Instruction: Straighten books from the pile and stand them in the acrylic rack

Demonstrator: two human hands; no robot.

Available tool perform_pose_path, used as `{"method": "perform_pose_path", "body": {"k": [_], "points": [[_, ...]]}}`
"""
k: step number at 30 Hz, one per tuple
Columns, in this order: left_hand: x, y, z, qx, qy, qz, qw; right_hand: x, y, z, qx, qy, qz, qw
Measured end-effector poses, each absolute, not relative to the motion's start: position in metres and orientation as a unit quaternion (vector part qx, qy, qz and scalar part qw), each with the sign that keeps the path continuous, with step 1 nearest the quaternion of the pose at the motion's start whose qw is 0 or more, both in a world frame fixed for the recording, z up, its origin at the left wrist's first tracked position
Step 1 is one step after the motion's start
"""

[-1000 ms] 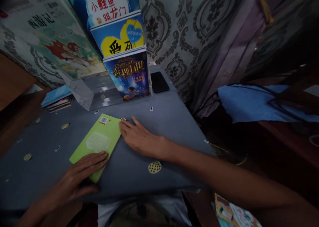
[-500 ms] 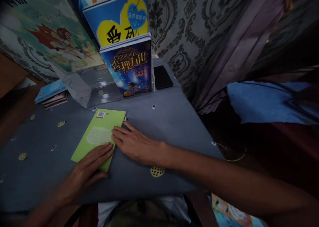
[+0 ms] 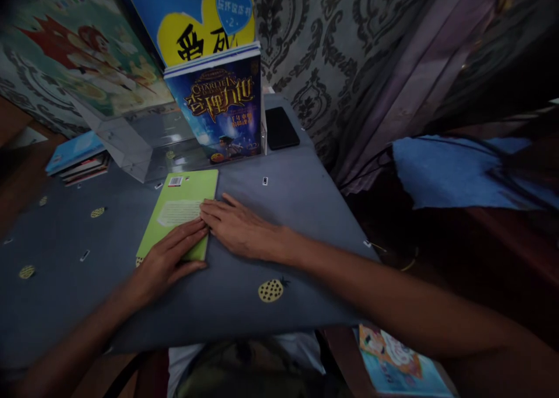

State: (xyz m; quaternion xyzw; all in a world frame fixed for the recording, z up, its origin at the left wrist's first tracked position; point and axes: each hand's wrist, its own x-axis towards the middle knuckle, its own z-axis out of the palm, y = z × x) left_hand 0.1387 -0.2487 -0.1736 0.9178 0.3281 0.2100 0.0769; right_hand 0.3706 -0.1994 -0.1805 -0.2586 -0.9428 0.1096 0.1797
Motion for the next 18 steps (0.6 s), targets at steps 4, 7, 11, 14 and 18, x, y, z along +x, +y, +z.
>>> {"method": "perform_pose_path", "body": {"k": [4,7,11,14,18], "points": [[0.134,-0.251,-0.166,0.922,0.321,0.194,0.091,0.370,-0.200,-0.179,-0.260,-0.942,0.113,0.178],[0.131,-0.254,-0.162,0.929,0.309,0.191,0.072,0.370,-0.199,-0.178,-0.258,-0.944,0.119,0.168],[0.132,-0.258,-0.160,0.933,0.295,0.205,0.005,0.369,-0.200,-0.178,-0.254,-0.944,0.116,0.174],[0.136,-0.261,-0.161,0.935,0.285,0.204,-0.058,0.367,-0.205,-0.179,-0.250,-0.944,0.114,0.181],[0.141,-0.264,-0.163,0.931,0.290,0.194,-0.110,0.365,-0.212,-0.180,-0.231,-0.944,0.123,0.202]]}}
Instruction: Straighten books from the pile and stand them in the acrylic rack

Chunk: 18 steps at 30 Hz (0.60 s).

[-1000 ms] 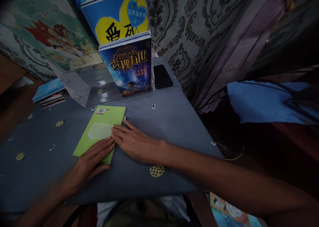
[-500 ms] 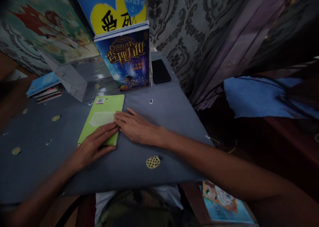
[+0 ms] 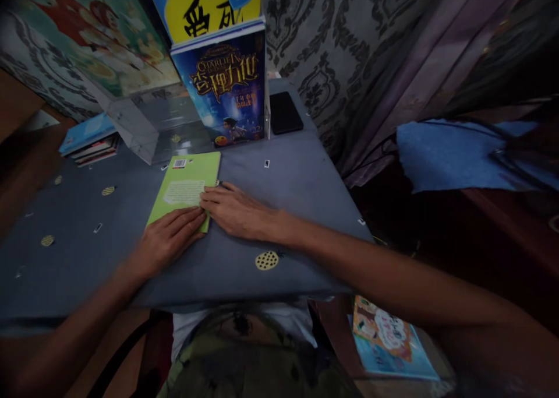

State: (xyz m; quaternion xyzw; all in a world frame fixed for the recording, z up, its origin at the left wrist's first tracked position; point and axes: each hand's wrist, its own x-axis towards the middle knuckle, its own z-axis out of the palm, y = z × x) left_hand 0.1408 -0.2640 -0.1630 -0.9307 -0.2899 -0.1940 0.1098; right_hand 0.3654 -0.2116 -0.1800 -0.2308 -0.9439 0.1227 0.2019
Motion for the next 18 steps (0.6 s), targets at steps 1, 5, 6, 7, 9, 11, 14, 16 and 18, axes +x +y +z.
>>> {"method": "perform_pose_path", "body": {"k": [1,5,6,7,9,11,14,16,18], "points": [[0.142,-0.264,-0.163,-0.929,-0.294,-0.193,0.114,0.366,-0.213,-0.180,-0.228,-0.943,0.126,0.208],[0.147,-0.265,-0.160,-0.918,-0.325,-0.200,0.107,0.371,-0.218,-0.182,-0.224,-0.932,0.149,0.243],[0.148,-0.265,-0.159,-0.915,-0.333,-0.205,0.100,0.372,-0.219,-0.183,-0.221,-0.929,0.156,0.253],[0.149,-0.265,-0.157,-0.912,-0.339,-0.211,0.091,0.373,-0.219,-0.184,-0.215,-0.927,0.161,0.263],[0.150,-0.265,-0.155,-0.911,-0.343,-0.219,0.072,0.374,-0.220,-0.184,-0.207,-0.922,0.173,0.276],[0.150,-0.265,-0.153,-0.911,-0.342,-0.223,0.057,0.374,-0.220,-0.183,-0.206,-0.920,0.184,0.279],[0.149,-0.264,-0.152,-0.912,-0.339,-0.225,0.046,0.373,-0.221,-0.180,-0.210,-0.917,0.195,0.276],[0.148,-0.264,-0.151,-0.914,-0.337,-0.224,0.040,0.373,-0.221,-0.179,-0.210,-0.917,0.197,0.276],[0.147,-0.264,-0.151,-0.914,-0.337,-0.222,0.034,0.373,-0.221,-0.178,-0.208,-0.916,0.198,0.280]]}}
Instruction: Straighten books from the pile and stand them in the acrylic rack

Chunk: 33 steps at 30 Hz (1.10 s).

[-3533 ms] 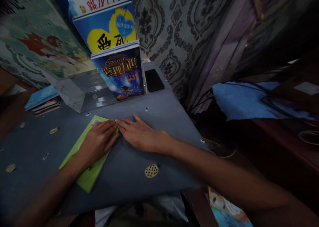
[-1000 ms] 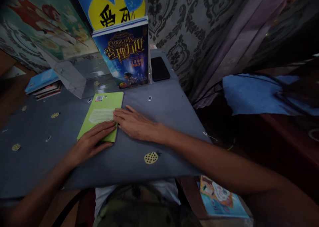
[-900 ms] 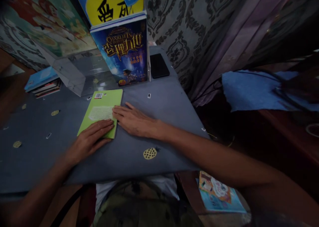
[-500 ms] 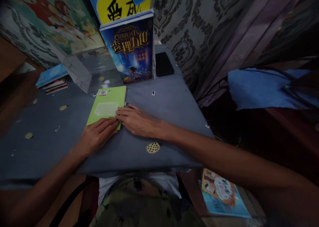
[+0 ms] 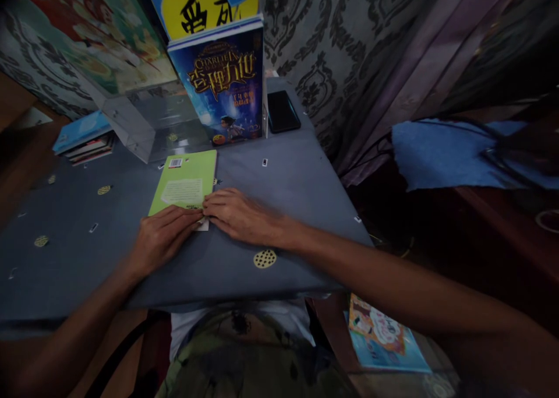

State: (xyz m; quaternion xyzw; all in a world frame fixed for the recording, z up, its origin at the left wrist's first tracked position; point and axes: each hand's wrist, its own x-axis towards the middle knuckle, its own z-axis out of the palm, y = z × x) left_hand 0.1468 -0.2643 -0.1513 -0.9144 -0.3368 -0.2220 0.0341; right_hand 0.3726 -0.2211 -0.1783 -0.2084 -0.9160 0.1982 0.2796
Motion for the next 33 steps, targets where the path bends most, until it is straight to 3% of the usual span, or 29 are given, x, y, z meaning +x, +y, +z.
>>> {"method": "perform_pose_path", "body": {"k": [17,26,33], "points": [[0.145,-0.267,-0.151,-0.919,-0.323,-0.220,0.044,0.373,-0.222,-0.181,-0.168,-0.917,0.170,0.320],[0.148,-0.276,-0.153,-0.920,-0.312,-0.208,0.109,0.375,-0.231,-0.168,-0.149,-0.946,0.092,0.272],[0.145,-0.285,-0.153,-0.920,-0.326,-0.204,0.070,0.370,-0.242,-0.169,-0.173,-0.947,0.024,0.268]]}}
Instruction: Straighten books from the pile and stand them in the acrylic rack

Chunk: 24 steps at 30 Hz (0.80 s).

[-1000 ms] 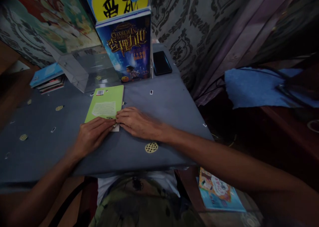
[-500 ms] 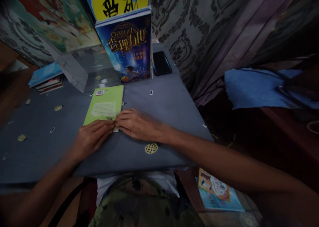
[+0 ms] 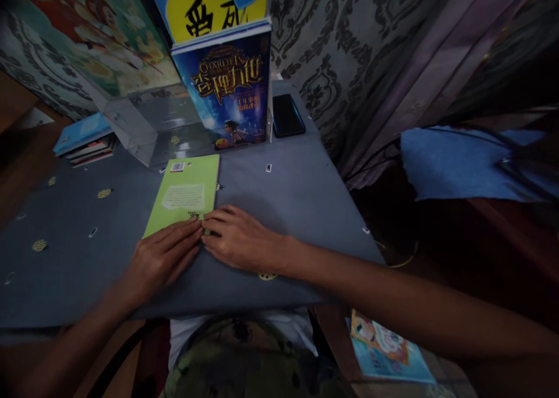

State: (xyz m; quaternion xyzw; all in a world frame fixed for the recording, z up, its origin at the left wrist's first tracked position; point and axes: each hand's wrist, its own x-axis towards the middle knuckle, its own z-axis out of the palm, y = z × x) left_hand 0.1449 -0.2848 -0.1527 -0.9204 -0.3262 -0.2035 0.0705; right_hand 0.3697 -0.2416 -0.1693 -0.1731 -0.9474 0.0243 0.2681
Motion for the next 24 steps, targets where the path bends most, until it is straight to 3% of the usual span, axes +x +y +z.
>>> {"method": "perform_pose_path", "body": {"k": [24], "points": [[0.104,-0.317,-0.157,-0.893,-0.408,-0.162,0.105,0.369,-0.247,-0.172,-0.169,-0.942,0.026,0.288]]}}
